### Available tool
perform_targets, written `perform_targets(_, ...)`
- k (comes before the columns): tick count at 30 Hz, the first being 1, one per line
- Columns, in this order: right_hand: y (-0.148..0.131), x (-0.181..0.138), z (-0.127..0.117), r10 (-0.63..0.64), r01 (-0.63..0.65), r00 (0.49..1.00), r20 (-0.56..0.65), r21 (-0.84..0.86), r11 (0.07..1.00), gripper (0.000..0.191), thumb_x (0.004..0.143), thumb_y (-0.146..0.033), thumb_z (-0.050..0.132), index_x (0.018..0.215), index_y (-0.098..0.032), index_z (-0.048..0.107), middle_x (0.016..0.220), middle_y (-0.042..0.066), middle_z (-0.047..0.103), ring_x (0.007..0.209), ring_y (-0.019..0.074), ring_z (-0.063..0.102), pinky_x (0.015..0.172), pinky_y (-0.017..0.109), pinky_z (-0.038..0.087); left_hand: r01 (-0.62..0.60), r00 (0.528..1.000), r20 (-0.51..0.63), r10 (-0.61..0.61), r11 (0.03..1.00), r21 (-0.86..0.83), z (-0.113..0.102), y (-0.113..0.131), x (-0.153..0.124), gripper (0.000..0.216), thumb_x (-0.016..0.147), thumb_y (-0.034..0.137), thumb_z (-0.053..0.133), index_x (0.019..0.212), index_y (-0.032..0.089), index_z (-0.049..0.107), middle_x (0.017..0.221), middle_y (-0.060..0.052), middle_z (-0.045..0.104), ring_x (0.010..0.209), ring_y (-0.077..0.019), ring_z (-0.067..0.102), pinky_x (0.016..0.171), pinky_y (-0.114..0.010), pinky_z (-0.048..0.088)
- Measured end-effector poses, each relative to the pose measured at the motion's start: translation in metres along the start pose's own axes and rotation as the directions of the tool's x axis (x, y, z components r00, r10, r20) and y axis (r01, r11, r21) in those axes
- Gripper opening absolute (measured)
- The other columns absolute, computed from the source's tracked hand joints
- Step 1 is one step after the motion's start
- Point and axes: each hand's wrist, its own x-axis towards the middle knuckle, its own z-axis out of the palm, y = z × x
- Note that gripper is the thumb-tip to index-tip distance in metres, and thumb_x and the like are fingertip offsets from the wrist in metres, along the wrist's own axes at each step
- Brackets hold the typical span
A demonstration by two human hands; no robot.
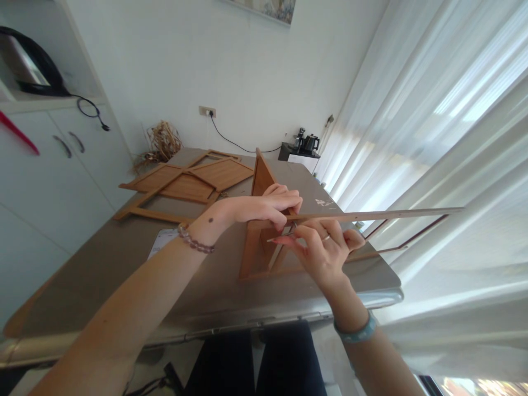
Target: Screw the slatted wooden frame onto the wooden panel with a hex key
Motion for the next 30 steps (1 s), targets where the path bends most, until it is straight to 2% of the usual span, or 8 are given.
perform_targets(5, 0.041, 0.020, -0.004, -0.413, 0.403, 0.899, 0.149, 0.095, 0.910, 0.031, 0.095, -0.044, 0.060, 0.074, -0.023, 0.051, 0.068, -0.007, 0.057, 0.072, 0.0129, 0.044, 0.063, 0.034, 0.019, 0.006, 1.000, 0.002, -0.006, 1.000, -0.030, 0.000, -0.003, 0.001, 0.019, 0.069, 0.022, 0.052, 0.083, 0.022, 0.041, 0.093, 0.000, 0.042, 0.097, -0.0227, 0.034, 0.087, -0.035, 0.025)
perform_targets(8, 0.053, 0.035, -0.008, -0.489, 0.477, 0.832, 0.264, 0.111, 0.872, 0.030, 0.100, -0.034, 0.054, 0.073, -0.023, 0.052, 0.068, -0.005, 0.055, 0.071, 0.0143, 0.041, 0.062, 0.036, 0.017, -0.013, 1.000, -0.018, 0.012, 0.999, -0.046, 0.002, -0.002, 0.000, 0.016, 0.069, 0.020, 0.050, 0.081, 0.022, 0.039, 0.091, 0.000, 0.041, 0.094, -0.0220, 0.035, 0.087, -0.035, 0.026)
perform_targets(11, 0.051, 0.046, -0.009, -0.488, 0.442, 0.823, 0.289, 0.211, 0.872, 0.032, 0.102, -0.032, 0.049, 0.073, -0.024, 0.055, 0.069, -0.004, 0.056, 0.070, 0.0143, 0.042, 0.062, 0.037, 0.015, -0.008, 0.999, -0.039, 0.007, 0.999, -0.035, 0.003, -0.002, 0.000, 0.013, 0.072, 0.019, 0.049, 0.080, 0.021, 0.039, 0.089, 0.000, 0.041, 0.093, -0.0216, 0.036, 0.090, -0.036, 0.027)
perform_targets(16, 0.033, 0.042, -0.016, -0.171, 0.073, 0.894, 0.415, 0.241, 0.968, 0.045, 0.104, -0.034, 0.042, 0.063, -0.020, 0.055, 0.064, -0.001, 0.057, 0.072, 0.0160, 0.043, 0.068, 0.038, 0.018, -0.016, 1.000, -0.026, 0.015, 0.999, -0.042, 0.002, -0.003, 0.000, 0.013, 0.074, 0.023, 0.053, 0.081, 0.022, 0.042, 0.090, 0.000, 0.043, 0.096, -0.0231, 0.038, 0.091, -0.038, 0.029)
perform_targets(22, 0.013, 0.031, -0.025, 0.286, -0.449, 0.788, 0.546, 0.190, 0.873, 0.046, 0.099, -0.042, 0.051, 0.060, -0.020, 0.056, 0.056, -0.003, 0.056, 0.073, 0.0171, 0.047, 0.073, 0.037, 0.019, -0.012, 1.000, -0.027, 0.010, 0.999, -0.052, 0.000, -0.002, 0.001, 0.016, 0.072, 0.027, 0.053, 0.079, 0.022, 0.040, 0.089, 0.000, 0.042, 0.093, -0.0228, 0.036, 0.087, -0.035, 0.029)
perform_targets(26, 0.005, 0.023, -0.019, 0.442, -0.564, 0.799, 0.407, 0.255, 0.786, 0.023, 0.095, -0.044, 0.060, 0.103, -0.023, 0.058, 0.074, -0.004, 0.064, 0.075, 0.0171, 0.053, 0.080, 0.039, 0.025, -0.008, 0.999, -0.031, 0.007, 0.999, -0.040, 0.000, 0.002, 0.000, 0.015, 0.071, 0.026, 0.051, 0.079, 0.021, 0.039, 0.089, -0.001, 0.041, 0.093, -0.0227, 0.036, 0.088, -0.036, 0.028)
perform_targets(28, 0.007, 0.020, -0.014, 0.464, -0.558, 0.825, 0.322, 0.340, 0.757, 0.052, 0.091, -0.047, 0.064, 0.131, -0.023, 0.040, 0.095, 0.000, 0.068, 0.078, 0.0177, 0.055, 0.083, 0.040, 0.029, 0.001, 0.999, -0.032, -0.002, 0.999, -0.036, -0.001, 0.006, -0.001, 0.013, 0.070, 0.024, 0.050, 0.079, 0.021, 0.041, 0.088, -0.001, 0.042, 0.092, -0.0224, 0.036, 0.087, -0.036, 0.028)
perform_targets(30, 0.012, 0.017, -0.011, 0.412, -0.487, 0.870, 0.271, 0.343, 0.803, 0.062, 0.089, -0.050, 0.065, 0.136, -0.024, 0.035, 0.109, 0.004, 0.066, 0.086, 0.0204, 0.055, 0.083, 0.039, 0.031, 0.010, 0.999, -0.032, -0.011, 0.999, -0.039, -0.001, 0.008, -0.002, 0.013, 0.070, 0.023, 0.050, 0.080, 0.021, 0.041, 0.089, -0.001, 0.042, 0.093, -0.0224, 0.036, 0.086, -0.035, 0.028)
